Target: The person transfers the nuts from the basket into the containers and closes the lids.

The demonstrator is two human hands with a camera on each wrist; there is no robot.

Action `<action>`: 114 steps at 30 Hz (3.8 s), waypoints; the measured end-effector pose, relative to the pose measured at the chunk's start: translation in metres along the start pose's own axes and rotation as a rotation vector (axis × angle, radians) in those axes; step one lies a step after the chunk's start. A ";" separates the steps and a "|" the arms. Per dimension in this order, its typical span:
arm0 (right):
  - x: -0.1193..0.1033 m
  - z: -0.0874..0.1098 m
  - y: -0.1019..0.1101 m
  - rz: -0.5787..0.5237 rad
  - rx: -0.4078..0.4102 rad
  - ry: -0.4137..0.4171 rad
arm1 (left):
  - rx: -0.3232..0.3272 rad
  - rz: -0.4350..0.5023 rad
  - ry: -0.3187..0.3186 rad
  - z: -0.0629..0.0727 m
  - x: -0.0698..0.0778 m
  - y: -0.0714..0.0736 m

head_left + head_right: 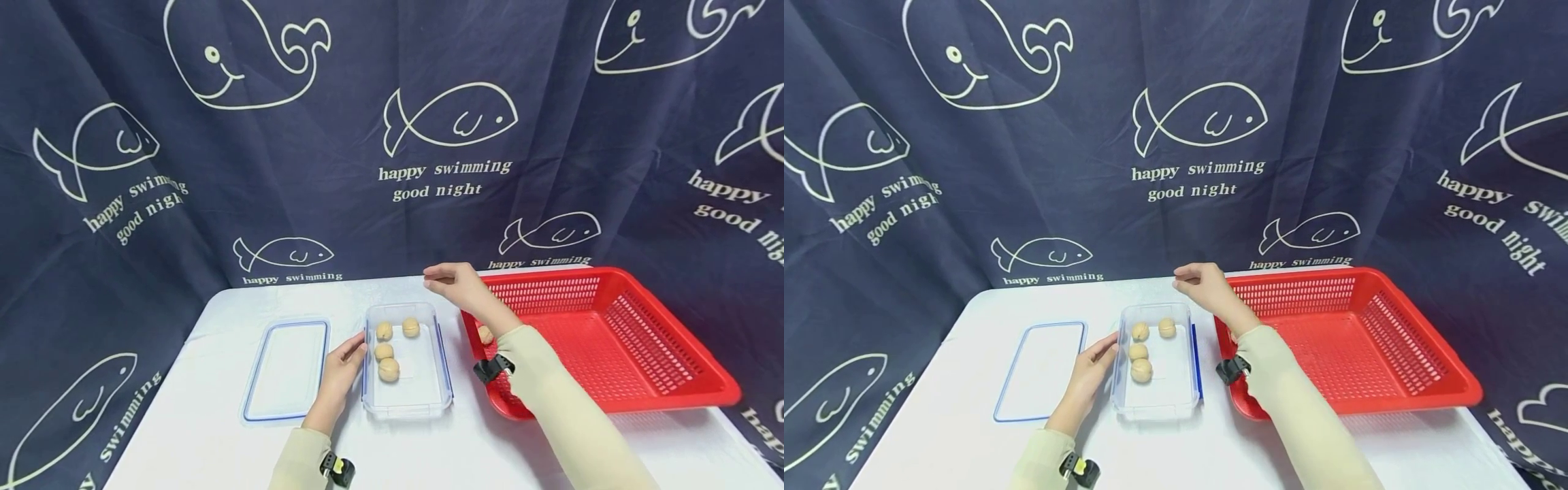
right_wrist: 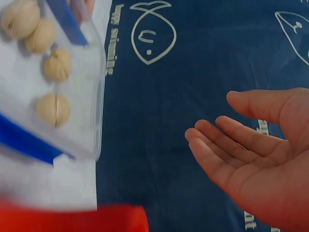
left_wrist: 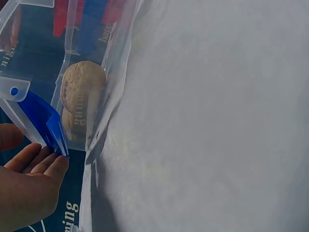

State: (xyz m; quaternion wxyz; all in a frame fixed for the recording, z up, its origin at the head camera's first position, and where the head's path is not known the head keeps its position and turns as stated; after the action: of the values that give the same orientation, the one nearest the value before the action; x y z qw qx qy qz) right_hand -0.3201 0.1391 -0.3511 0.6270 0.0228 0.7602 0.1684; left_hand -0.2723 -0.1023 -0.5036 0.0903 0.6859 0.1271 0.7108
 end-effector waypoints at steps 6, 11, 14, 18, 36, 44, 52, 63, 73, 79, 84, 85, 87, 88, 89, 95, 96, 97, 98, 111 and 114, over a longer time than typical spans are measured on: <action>0.008 0.009 0.028 0.012 0.020 0.006 | 0.003 -0.011 0.009 0.002 -0.004 0.000; 0.014 0.017 0.051 0.035 0.055 -0.003 | -0.001 -0.014 0.002 0.003 -0.006 0.000; 0.016 0.021 0.063 0.053 0.056 -0.013 | 0.000 -0.017 0.002 0.003 -0.006 0.000; 0.022 0.026 0.076 0.073 0.059 -0.027 | -0.003 -0.011 0.005 0.003 -0.006 0.000; 0.076 0.031 0.131 0.040 0.042 -0.155 | -0.007 -0.020 0.008 0.002 -0.004 -0.001; 0.108 0.031 0.141 -0.002 -0.070 -0.291 | -0.004 -0.019 0.008 0.000 -0.002 -0.001; 0.139 0.033 0.142 -0.224 -0.201 -0.374 | -0.003 -0.017 0.010 0.001 0.000 -0.001; 0.164 0.044 0.140 -0.225 -0.393 -0.441 | 0.001 -0.018 -0.009 0.002 0.003 -0.001; 0.173 0.051 0.134 -0.151 -0.430 -0.516 | 0.006 -0.022 0.005 0.001 0.001 -0.001; 0.173 0.047 0.131 -0.087 -0.464 -0.475 | 0.009 -0.018 0.000 0.000 0.001 0.000; 0.174 0.046 0.132 -0.021 -0.423 -0.451 | 0.006 -0.020 0.000 0.001 0.001 -0.001; 0.174 0.046 0.132 -0.010 -0.407 -0.452 | 0.004 -0.022 0.001 0.001 0.001 -0.001; 0.174 0.046 0.132 0.007 -0.369 -0.462 | 0.001 -0.020 0.003 0.002 0.001 -0.001; 0.175 0.046 0.132 0.017 -0.356 -0.461 | 0.000 -0.018 0.004 0.002 0.001 -0.001; 0.175 0.046 0.132 0.025 -0.346 -0.460 | -0.002 -0.015 0.005 0.002 0.001 -0.001; 0.175 0.045 0.131 0.034 -0.326 -0.453 | -0.001 -0.014 0.000 0.002 0.000 -0.002; 0.175 0.045 0.131 0.033 -0.324 -0.452 | 0.001 -0.016 -0.001 0.001 0.000 -0.002; 0.175 0.045 0.130 0.029 -0.322 -0.452 | 0.002 -0.019 -0.002 0.001 0.000 -0.001; 0.175 0.045 0.130 0.030 -0.321 -0.450 | 0.003 -0.022 -0.001 0.001 0.000 -0.001; 0.170 0.042 0.134 -0.019 -0.303 -0.422 | 0.008 -0.016 0.007 0.000 0.000 -0.001; 0.167 0.041 0.135 -0.022 -0.299 -0.402 | 0.007 -0.014 0.005 0.000 0.001 -0.001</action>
State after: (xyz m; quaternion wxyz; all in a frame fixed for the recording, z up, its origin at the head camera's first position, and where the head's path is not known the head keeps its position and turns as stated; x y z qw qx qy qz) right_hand -0.3405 0.3169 -0.4767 0.7637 -0.0455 0.5873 0.2642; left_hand -0.2725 -0.1008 -0.5031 0.0925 0.6835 0.1348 0.7114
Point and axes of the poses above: each hand's wrist, its own z-axis away from the middle knuckle, its own y-axis out of the back of the hand, x = y × z, the point moved 6 cm from there along -z, towards the middle knuckle, and after that the axes turned 13 degrees about -z, right-handed, at the moved point
